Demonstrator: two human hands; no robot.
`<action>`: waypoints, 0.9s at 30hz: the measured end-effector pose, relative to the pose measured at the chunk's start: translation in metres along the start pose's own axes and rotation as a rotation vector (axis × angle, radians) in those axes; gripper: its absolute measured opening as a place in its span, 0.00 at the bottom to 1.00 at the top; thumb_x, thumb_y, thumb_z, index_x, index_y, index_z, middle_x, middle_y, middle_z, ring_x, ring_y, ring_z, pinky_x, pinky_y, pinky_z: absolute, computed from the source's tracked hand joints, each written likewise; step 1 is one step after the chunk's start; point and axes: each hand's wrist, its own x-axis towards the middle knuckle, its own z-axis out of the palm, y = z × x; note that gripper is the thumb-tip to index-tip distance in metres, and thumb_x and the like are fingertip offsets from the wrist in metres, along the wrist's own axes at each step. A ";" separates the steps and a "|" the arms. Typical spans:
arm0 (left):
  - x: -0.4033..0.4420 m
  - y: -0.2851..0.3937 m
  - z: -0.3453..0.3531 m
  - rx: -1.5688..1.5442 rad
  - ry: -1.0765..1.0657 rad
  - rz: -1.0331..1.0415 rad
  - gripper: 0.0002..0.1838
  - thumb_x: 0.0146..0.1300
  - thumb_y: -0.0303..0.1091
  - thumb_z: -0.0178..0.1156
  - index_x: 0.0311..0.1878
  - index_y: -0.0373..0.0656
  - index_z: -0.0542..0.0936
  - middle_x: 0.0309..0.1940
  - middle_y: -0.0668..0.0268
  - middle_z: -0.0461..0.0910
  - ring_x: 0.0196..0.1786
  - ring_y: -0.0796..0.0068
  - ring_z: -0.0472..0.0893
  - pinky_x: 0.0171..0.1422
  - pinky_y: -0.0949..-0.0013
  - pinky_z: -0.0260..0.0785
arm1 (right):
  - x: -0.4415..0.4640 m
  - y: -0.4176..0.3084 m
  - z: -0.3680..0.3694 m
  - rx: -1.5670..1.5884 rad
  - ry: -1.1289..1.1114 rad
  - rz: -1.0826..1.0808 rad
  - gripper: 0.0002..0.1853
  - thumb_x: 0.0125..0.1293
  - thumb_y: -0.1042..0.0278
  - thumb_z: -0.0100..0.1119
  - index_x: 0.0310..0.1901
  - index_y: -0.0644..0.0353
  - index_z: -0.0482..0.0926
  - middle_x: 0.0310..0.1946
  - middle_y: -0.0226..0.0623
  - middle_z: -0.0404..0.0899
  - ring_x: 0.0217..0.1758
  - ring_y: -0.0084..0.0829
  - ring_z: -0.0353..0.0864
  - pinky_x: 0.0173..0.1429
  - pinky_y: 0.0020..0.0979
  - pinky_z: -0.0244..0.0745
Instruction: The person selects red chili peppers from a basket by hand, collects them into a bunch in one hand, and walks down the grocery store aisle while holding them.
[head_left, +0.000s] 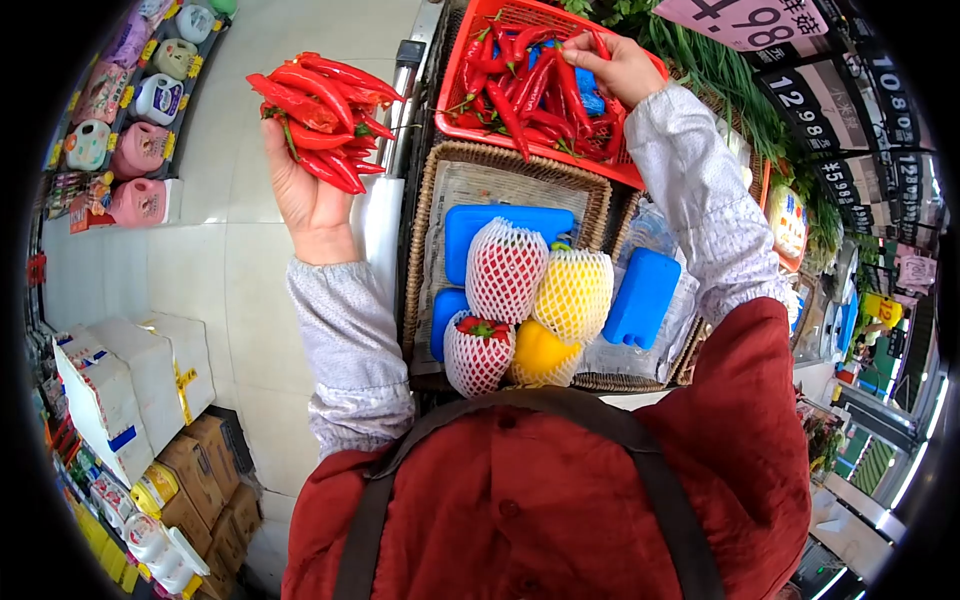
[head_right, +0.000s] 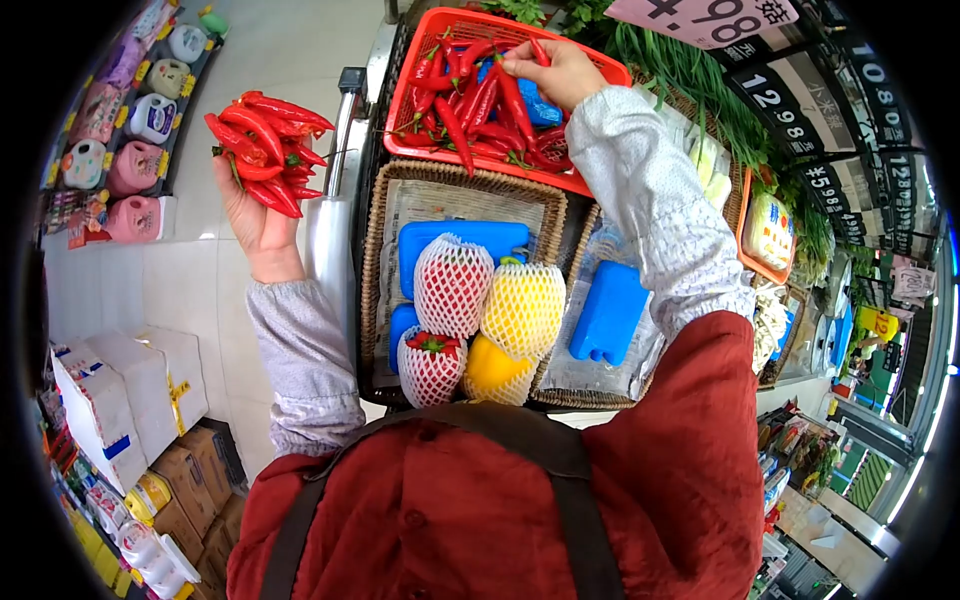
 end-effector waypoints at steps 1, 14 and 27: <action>0.000 0.001 0.000 -0.005 0.001 -0.003 0.34 0.53 0.39 0.65 0.62 0.45 0.63 0.61 0.60 0.64 0.63 0.55 0.62 0.68 0.42 0.51 | 0.000 0.002 -0.001 -0.001 0.006 0.004 0.12 0.59 0.64 0.61 0.40 0.62 0.78 0.29 0.28 0.79 0.31 0.16 0.74 0.34 0.22 0.70; -0.001 0.000 -0.001 0.039 -0.067 -0.012 0.30 0.57 0.41 0.62 0.60 0.42 0.65 0.58 0.61 0.68 0.60 0.61 0.67 0.65 0.52 0.60 | -0.030 0.052 0.005 -0.301 -0.146 -0.079 0.11 0.54 0.66 0.65 0.36 0.64 0.79 0.29 0.31 0.80 0.34 0.21 0.77 0.43 0.25 0.72; 0.000 0.000 0.002 -0.014 -0.014 -0.026 0.35 0.51 0.39 0.67 0.62 0.45 0.64 0.61 0.61 0.65 0.63 0.56 0.63 0.68 0.42 0.51 | -0.025 0.068 0.026 -0.316 -0.107 -0.008 0.13 0.50 0.62 0.64 0.34 0.61 0.79 0.26 0.39 0.80 0.30 0.33 0.79 0.39 0.32 0.72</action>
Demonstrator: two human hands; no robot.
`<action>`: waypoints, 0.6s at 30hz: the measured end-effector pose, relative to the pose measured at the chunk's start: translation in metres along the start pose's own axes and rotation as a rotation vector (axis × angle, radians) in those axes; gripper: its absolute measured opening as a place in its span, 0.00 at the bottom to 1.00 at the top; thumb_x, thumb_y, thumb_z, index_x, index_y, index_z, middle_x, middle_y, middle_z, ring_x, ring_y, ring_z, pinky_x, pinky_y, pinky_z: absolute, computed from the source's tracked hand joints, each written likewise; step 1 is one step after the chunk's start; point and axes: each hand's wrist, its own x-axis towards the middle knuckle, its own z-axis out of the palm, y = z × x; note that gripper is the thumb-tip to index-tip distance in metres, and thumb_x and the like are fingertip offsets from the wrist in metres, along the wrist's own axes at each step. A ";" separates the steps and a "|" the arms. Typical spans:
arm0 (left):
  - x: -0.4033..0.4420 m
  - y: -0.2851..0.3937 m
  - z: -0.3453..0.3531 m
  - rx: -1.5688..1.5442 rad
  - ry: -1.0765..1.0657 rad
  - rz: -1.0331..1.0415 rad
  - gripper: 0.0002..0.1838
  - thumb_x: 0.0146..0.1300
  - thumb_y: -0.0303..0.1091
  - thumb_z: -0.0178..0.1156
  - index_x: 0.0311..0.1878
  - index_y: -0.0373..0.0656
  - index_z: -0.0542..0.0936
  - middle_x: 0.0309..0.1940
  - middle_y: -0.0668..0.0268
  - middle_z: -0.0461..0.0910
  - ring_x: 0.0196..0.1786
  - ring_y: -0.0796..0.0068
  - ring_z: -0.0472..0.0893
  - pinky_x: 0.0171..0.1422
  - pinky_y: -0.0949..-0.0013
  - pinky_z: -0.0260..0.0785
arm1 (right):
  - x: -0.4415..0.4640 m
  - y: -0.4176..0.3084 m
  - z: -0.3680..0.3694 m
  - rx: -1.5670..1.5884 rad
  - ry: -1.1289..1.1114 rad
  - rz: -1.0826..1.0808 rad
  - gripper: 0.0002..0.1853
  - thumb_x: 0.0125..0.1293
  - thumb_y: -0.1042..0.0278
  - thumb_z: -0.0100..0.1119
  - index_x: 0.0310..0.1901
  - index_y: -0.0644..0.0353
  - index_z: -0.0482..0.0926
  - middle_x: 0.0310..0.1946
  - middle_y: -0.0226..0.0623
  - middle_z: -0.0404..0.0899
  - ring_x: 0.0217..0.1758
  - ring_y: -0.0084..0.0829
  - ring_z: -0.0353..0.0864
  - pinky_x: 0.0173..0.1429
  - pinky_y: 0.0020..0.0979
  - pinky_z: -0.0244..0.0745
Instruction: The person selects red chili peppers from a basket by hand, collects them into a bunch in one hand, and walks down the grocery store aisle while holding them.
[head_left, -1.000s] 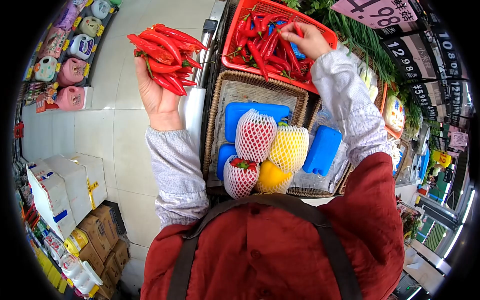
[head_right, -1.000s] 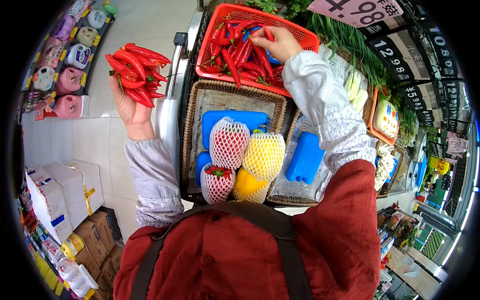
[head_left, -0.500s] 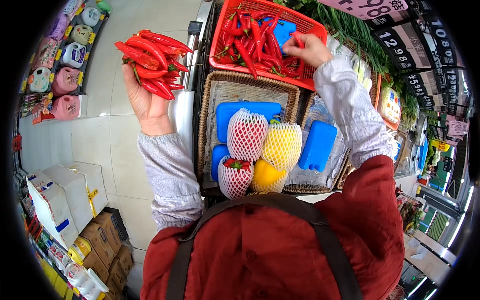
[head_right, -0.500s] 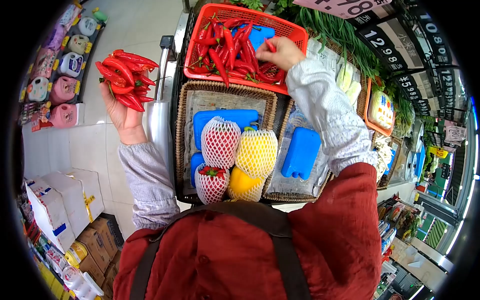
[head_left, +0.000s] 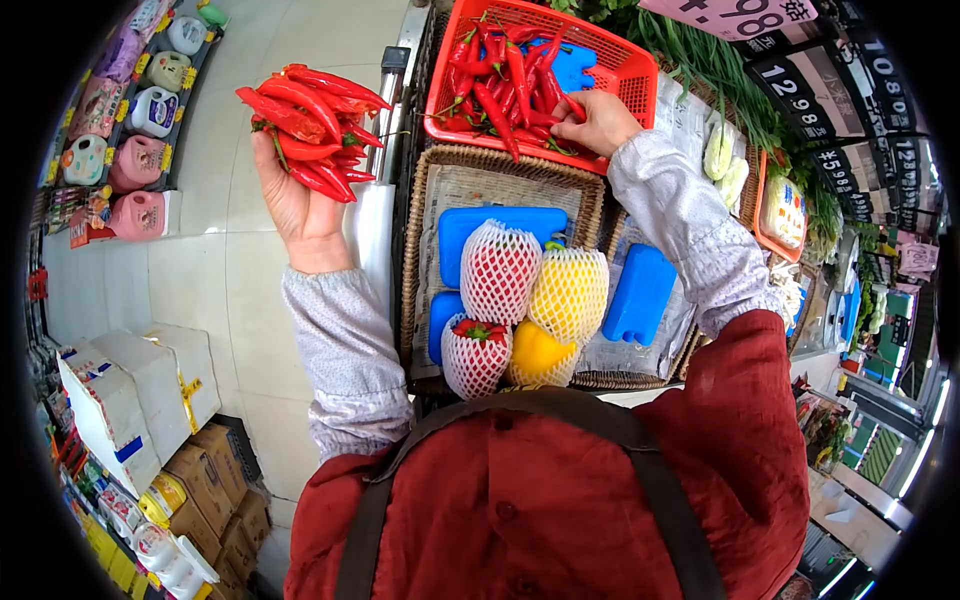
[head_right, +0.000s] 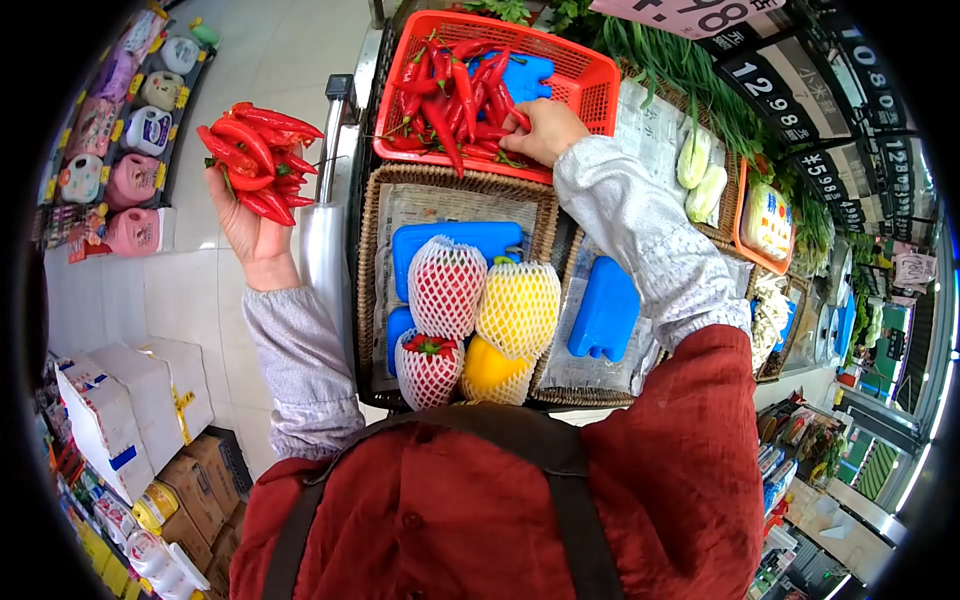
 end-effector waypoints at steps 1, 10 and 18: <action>0.001 0.000 -0.001 0.011 0.005 0.009 0.35 0.51 0.40 0.67 0.61 0.45 0.64 0.61 0.61 0.65 0.63 0.56 0.62 0.68 0.42 0.51 | 0.000 -0.003 0.000 0.001 -0.002 -0.001 0.13 0.50 0.62 0.64 0.34 0.61 0.79 0.26 0.39 0.80 0.30 0.33 0.79 0.39 0.32 0.72; 0.002 0.001 -0.003 0.045 0.020 0.025 0.34 0.52 0.40 0.66 0.62 0.45 0.64 0.61 0.61 0.64 0.64 0.56 0.61 0.69 0.42 0.48 | 0.015 -0.030 -0.056 -0.115 0.177 -0.252 0.13 0.51 0.64 0.67 0.37 0.60 0.79 0.27 0.33 0.79 0.29 0.26 0.76 0.37 0.29 0.72; 0.001 0.004 -0.005 -0.020 -0.047 -0.029 0.30 0.54 0.40 0.64 0.59 0.45 0.66 0.59 0.62 0.67 0.61 0.60 0.66 0.66 0.46 0.56 | 0.016 0.009 -0.090 -0.345 0.143 -0.016 0.15 0.52 0.63 0.66 0.39 0.64 0.78 0.30 0.34 0.80 0.33 0.23 0.78 0.44 0.26 0.73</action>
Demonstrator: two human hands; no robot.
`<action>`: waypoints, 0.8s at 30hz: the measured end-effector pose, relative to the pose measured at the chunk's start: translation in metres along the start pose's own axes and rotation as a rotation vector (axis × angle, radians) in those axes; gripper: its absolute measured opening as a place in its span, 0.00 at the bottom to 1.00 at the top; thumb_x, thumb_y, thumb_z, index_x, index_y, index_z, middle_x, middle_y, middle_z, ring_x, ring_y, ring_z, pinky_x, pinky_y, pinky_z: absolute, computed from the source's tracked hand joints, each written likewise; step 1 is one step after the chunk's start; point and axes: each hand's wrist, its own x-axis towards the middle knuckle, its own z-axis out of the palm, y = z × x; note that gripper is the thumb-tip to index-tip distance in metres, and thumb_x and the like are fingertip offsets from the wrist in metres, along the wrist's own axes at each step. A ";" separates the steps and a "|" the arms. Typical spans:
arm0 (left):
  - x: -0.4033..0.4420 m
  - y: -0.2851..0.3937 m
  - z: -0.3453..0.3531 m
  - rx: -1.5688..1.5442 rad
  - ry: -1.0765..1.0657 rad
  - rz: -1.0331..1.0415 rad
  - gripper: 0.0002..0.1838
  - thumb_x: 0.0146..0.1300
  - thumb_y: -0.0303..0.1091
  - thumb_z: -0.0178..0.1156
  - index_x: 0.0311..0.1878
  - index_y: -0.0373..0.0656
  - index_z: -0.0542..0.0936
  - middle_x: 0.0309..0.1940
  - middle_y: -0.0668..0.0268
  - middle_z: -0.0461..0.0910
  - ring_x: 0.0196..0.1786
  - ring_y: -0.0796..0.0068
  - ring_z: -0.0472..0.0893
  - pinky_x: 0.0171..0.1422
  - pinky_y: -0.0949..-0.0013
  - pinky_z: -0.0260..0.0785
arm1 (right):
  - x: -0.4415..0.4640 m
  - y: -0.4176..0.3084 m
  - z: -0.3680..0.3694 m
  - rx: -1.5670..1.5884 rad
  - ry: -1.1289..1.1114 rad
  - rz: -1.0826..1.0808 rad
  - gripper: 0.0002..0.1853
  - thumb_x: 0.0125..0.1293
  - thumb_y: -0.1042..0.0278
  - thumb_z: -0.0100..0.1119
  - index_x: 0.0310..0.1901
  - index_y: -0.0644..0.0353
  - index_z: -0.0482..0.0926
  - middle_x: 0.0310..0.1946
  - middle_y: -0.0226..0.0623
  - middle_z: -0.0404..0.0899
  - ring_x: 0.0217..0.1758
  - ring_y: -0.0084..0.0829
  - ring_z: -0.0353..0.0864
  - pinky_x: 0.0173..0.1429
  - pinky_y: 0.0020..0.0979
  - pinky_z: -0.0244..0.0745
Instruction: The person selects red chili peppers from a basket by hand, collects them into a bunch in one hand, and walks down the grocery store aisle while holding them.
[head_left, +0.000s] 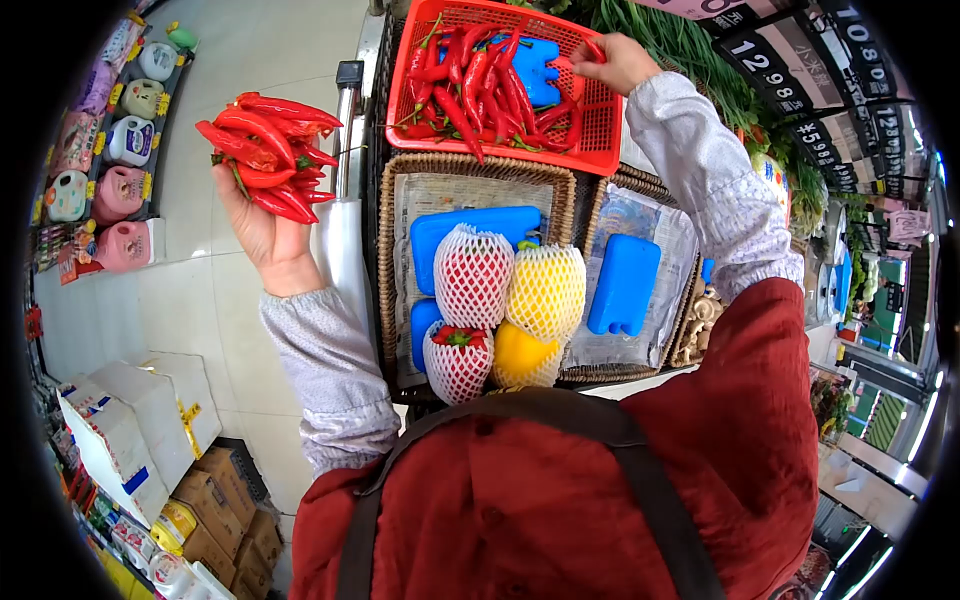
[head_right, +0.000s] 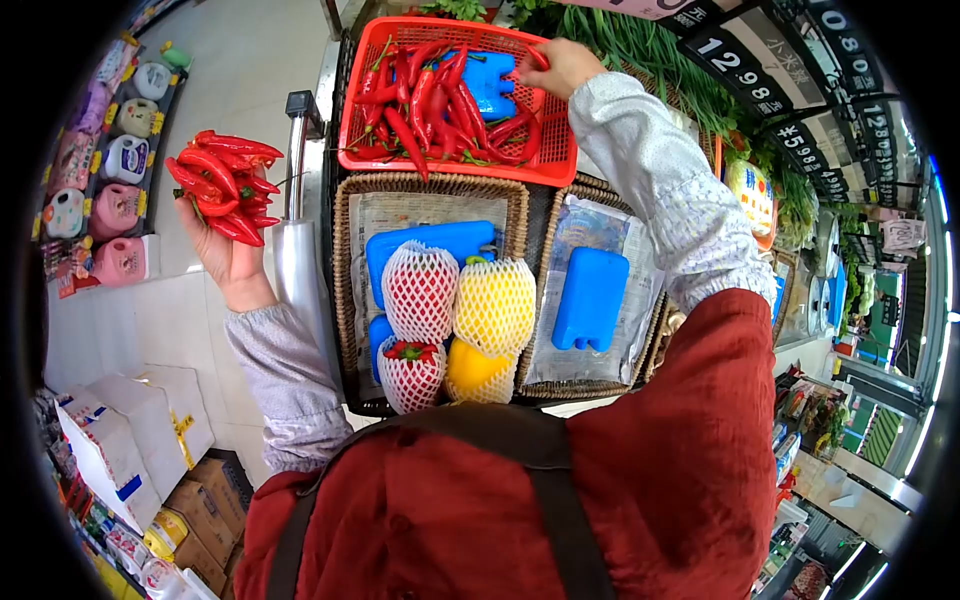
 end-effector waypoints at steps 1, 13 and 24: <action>0.000 0.000 0.000 -0.004 0.008 0.001 0.30 0.54 0.40 0.64 0.59 0.45 0.67 0.59 0.62 0.67 0.61 0.59 0.66 0.66 0.46 0.56 | -0.001 0.010 0.009 -0.002 0.000 -0.002 0.15 0.52 0.63 0.66 0.39 0.64 0.78 0.30 0.34 0.80 0.33 0.23 0.78 0.44 0.26 0.73; -0.002 -0.005 0.006 0.088 0.017 0.035 0.30 0.54 0.41 0.64 0.58 0.43 0.67 0.58 0.61 0.68 0.58 0.60 0.69 0.63 0.50 0.62 | 0.012 0.021 0.067 0.042 -0.253 0.439 0.36 0.40 0.55 0.73 0.50 0.67 0.73 0.40 0.44 0.78 0.43 0.35 0.77 0.49 0.32 0.70; -0.003 -0.002 0.001 -0.032 0.033 0.001 0.28 0.54 0.39 0.64 0.58 0.43 0.68 0.58 0.62 0.69 0.60 0.61 0.68 0.66 0.51 0.59 | 0.020 0.023 0.056 0.327 -0.416 0.551 0.28 0.39 0.56 0.75 0.38 0.62 0.72 0.14 0.28 0.64 0.14 0.22 0.62 0.17 0.26 0.57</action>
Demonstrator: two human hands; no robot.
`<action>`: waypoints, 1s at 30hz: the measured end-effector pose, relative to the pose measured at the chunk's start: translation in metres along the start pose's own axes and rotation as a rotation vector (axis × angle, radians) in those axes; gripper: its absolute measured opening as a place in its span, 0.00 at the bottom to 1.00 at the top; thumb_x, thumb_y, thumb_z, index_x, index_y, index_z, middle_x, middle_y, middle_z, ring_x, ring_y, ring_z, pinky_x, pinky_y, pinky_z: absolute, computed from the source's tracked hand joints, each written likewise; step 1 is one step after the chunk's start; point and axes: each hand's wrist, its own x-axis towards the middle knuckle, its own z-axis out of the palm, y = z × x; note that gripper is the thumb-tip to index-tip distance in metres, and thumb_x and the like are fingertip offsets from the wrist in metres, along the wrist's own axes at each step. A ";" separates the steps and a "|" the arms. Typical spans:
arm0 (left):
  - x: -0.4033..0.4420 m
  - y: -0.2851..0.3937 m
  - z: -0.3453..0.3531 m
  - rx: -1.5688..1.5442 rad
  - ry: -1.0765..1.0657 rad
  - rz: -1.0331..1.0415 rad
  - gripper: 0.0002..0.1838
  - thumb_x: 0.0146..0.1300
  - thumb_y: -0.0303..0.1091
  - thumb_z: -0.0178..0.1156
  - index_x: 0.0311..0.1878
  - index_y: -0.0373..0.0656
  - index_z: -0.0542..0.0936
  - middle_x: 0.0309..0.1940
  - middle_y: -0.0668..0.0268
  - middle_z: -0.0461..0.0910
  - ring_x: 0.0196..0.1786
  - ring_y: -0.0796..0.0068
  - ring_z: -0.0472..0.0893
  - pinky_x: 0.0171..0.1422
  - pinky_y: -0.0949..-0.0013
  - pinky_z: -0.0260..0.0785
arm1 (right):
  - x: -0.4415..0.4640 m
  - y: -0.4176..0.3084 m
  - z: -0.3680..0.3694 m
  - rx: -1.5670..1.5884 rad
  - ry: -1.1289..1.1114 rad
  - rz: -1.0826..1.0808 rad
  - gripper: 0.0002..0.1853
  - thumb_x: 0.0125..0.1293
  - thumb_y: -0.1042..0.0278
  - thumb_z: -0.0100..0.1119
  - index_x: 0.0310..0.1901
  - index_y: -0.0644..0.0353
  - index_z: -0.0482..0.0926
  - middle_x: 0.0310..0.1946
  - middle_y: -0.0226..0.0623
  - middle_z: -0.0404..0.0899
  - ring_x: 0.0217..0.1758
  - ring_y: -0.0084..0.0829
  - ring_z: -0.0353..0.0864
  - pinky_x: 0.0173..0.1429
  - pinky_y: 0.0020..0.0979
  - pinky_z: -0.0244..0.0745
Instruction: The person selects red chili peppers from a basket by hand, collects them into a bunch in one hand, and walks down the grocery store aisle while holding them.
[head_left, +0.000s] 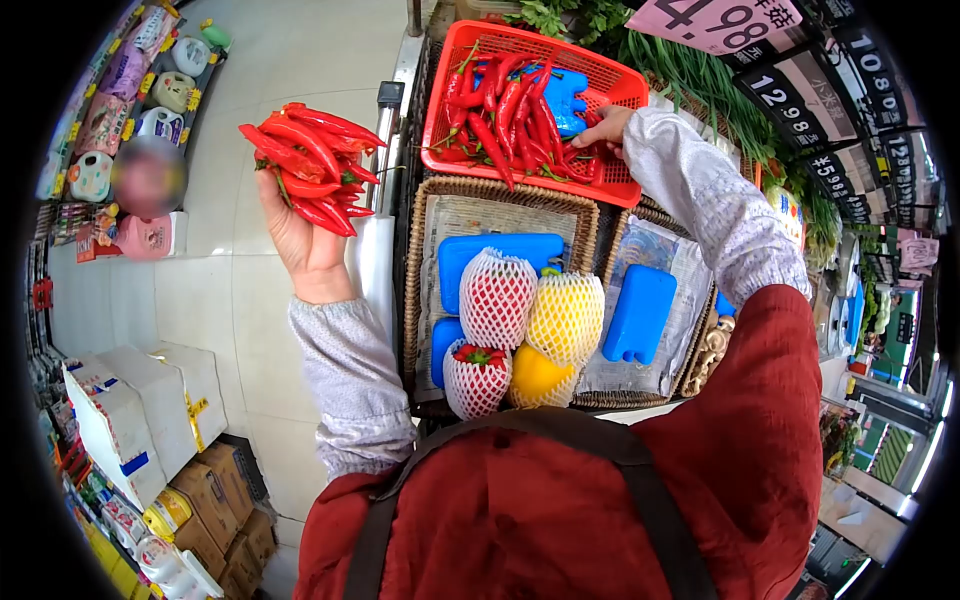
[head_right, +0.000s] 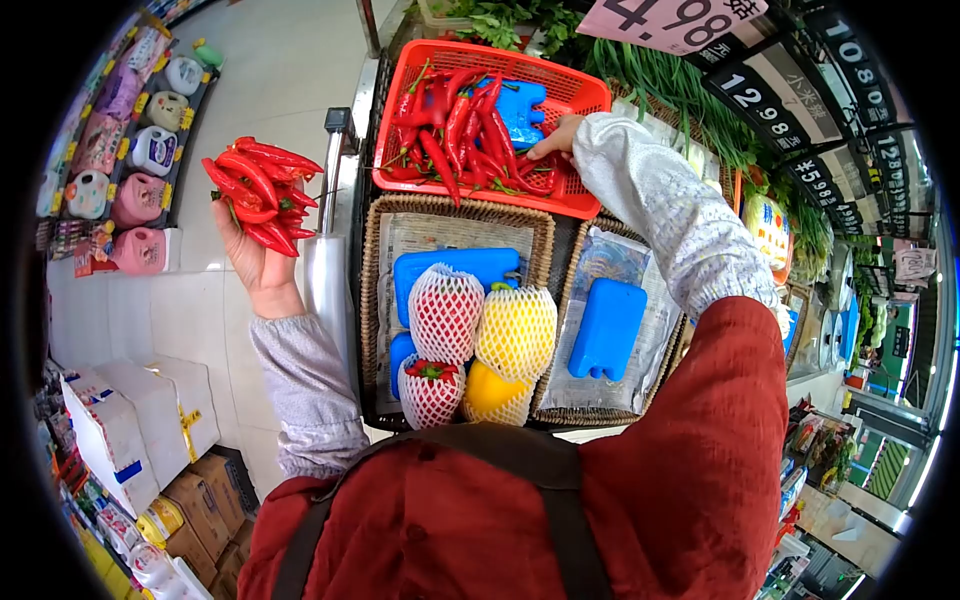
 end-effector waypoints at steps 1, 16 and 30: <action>0.000 0.000 0.000 -0.014 0.014 -0.007 0.28 0.54 0.39 0.64 0.58 0.43 0.68 0.57 0.62 0.69 0.59 0.62 0.68 0.66 0.51 0.59 | -0.004 -0.002 -0.001 0.017 -0.029 -0.023 0.27 0.38 0.51 0.75 0.30 0.64 0.73 0.13 0.31 0.67 0.14 0.25 0.65 0.18 0.30 0.60; -0.001 -0.002 0.003 0.022 0.004 0.004 0.29 0.55 0.39 0.64 0.58 0.42 0.67 0.57 0.61 0.69 0.59 0.62 0.68 0.65 0.52 0.60 | -0.029 -0.001 0.002 0.242 -0.108 -0.036 0.18 0.44 0.60 0.74 0.29 0.58 0.74 0.14 0.25 0.65 0.14 0.17 0.61 0.16 0.22 0.57; 0.000 -0.003 0.003 0.037 -0.012 0.015 0.30 0.54 0.41 0.64 0.59 0.44 0.67 0.59 0.61 0.68 0.61 0.59 0.67 0.67 0.47 0.57 | -0.024 -0.095 -0.049 -0.008 -0.040 -0.630 0.16 0.51 0.70 0.68 0.40 0.65 0.76 0.30 0.31 0.78 0.35 0.22 0.77 0.39 0.25 0.73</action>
